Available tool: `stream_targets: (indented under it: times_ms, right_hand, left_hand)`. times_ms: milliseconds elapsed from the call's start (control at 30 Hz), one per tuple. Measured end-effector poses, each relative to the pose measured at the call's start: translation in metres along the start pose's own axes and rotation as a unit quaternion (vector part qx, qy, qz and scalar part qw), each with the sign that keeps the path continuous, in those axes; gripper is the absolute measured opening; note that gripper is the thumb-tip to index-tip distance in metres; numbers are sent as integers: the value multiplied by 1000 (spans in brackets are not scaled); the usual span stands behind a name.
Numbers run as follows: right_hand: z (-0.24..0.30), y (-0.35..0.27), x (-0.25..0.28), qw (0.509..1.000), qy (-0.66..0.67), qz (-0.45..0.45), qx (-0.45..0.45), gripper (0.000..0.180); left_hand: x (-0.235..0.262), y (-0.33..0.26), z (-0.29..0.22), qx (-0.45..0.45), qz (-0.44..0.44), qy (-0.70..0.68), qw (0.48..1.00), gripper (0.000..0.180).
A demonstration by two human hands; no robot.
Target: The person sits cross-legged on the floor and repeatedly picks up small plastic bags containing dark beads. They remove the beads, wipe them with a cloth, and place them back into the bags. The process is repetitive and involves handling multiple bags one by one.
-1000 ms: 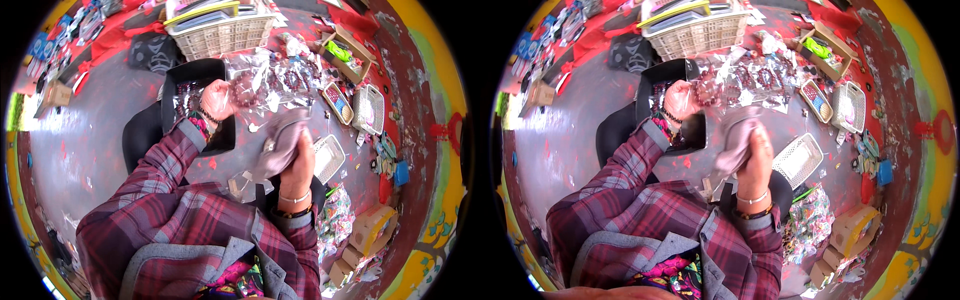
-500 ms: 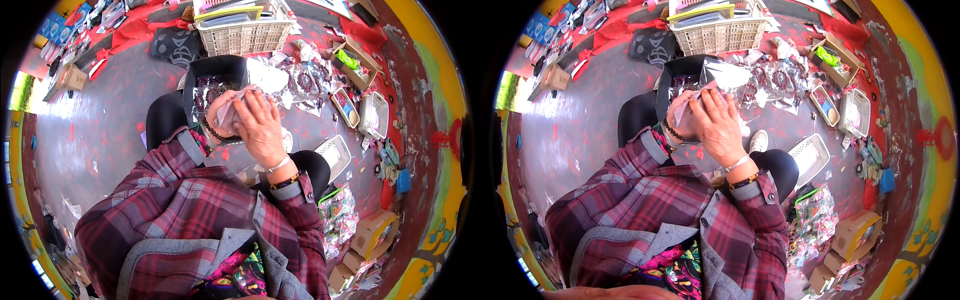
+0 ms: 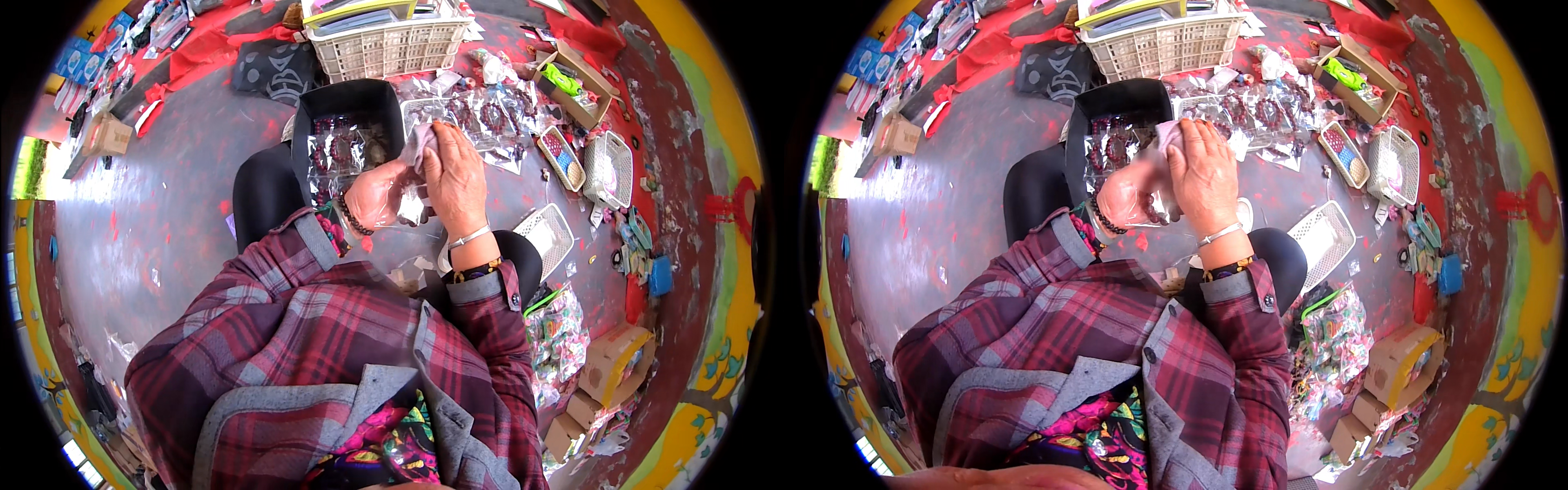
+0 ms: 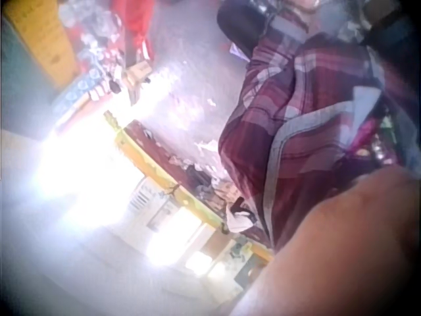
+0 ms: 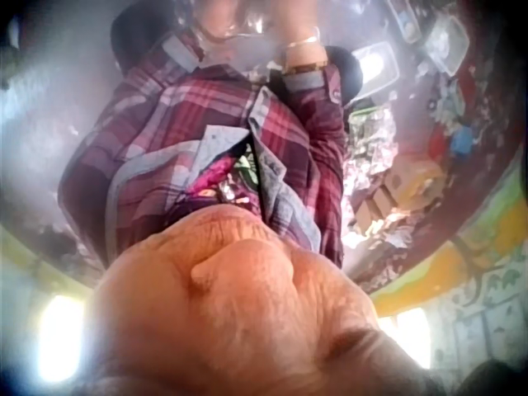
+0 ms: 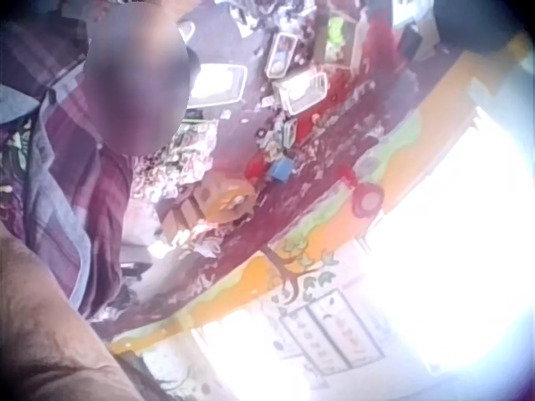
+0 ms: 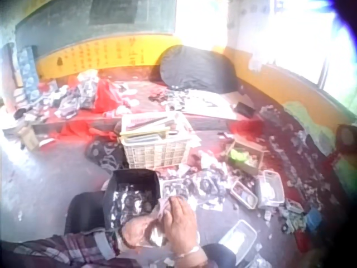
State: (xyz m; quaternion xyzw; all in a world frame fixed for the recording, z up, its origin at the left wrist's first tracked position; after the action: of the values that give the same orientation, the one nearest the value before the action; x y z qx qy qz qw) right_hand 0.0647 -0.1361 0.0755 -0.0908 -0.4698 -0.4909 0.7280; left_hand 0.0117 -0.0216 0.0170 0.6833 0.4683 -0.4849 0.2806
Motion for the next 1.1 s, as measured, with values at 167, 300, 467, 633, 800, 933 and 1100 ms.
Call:
stream_targets:
  times_ms: [167, 300, 467, 633, 800, 933, 1100]
  right_hand:
    - [-23, 0, -2, 977, 118, -21, -178, 38]
    - [-37, -4, -5, 903, 310, 77, -288, 33]
    - [-49, -10, -16, 800, 536, -40, -266, 35]
    - [-44, -14, -15, 768, 617, 8, -173, 31]
    - [-21, -19, -18, 944, 313, -66, -75, 30]
    - [7, -15, -26, 964, 246, -10, -98, 31]
    - [-28, -30, -60, 688, 662, -32, -297, 32]
  left_hand:
    - [8, 0, -14, 17, 70, -45, 996, 43]
    - [-24, -8, -44, -90, 92, -76, 989, 57]
    - [6, -7, -66, -135, 97, -81, 983, 46]
    - [24, -3, -63, -185, 145, -127, 963, 43]
    - [15, 0, -39, -157, 29, -155, 975, 35]
    - [22, 2, -19, -46, 20, -104, 993, 31]
    - [54, 16, -15, 15, -65, 170, 983, 32]
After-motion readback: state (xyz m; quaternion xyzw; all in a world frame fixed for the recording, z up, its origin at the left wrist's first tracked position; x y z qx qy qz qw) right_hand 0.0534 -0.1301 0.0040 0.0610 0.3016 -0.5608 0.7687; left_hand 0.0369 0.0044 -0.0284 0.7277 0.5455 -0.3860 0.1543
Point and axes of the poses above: each hand's wrist, its own y-axis towards the middle knuckle, its own x-axis out of the back of the hand, z = x × y, the point moved 3 cm from there along y, towards the middle knuckle, and after that the axes turned 9 degrees about z, right-handed, at the moved point
